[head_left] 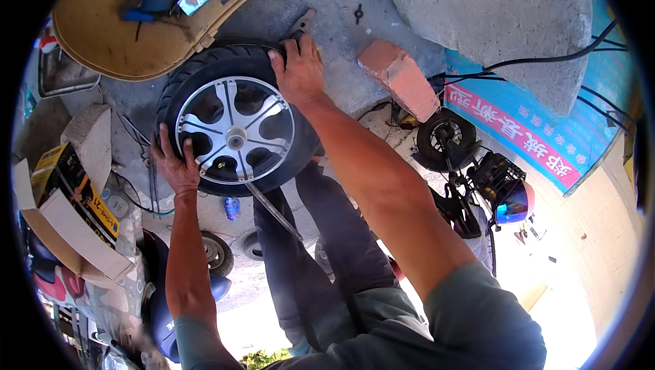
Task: The person unboxes a new tire, removes a wheel from a motorcycle, and then uses two tire irons to pry the old tire off of the rim.
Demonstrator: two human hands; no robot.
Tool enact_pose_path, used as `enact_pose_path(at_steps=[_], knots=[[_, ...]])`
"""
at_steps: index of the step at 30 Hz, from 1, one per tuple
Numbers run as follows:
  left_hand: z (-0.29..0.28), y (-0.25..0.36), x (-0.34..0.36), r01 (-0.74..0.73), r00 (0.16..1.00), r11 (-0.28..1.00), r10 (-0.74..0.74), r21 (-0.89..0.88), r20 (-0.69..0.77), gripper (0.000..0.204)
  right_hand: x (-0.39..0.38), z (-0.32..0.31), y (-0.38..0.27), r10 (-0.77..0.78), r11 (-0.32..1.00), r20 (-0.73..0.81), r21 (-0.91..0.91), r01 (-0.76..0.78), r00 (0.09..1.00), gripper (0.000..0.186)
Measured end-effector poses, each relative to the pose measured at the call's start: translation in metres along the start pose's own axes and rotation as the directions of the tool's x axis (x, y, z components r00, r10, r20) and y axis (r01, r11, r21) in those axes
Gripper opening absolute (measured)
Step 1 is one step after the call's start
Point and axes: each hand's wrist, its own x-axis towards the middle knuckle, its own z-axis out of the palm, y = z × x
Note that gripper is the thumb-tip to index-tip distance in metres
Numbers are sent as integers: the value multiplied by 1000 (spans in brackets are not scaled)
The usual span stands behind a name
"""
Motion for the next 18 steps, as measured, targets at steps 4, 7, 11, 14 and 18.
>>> enact_pose_path(at_steps=[4,7,11,14,18], knots=[[16,5,7,-6,1000,1000,6,-3,-14,64,0,-2,16,-73,977,-62,-206,59,995,34],[4,7,8,-6,1000,999,5,-40,-17,64,6,-7,5,-62,984,4,-170,61,998,31],[6,0,4,-15,999,1000,15,6,-33,61,14,0,5,-149,967,35,-206,153,988,28],[5,-3,5,-27,999,999,27,-19,-31,61,7,-2,14,-240,954,29,-176,241,970,30],[-1,3,10,-11,1000,997,9,-73,-27,62,11,-2,18,-234,972,-43,-30,232,971,34]])
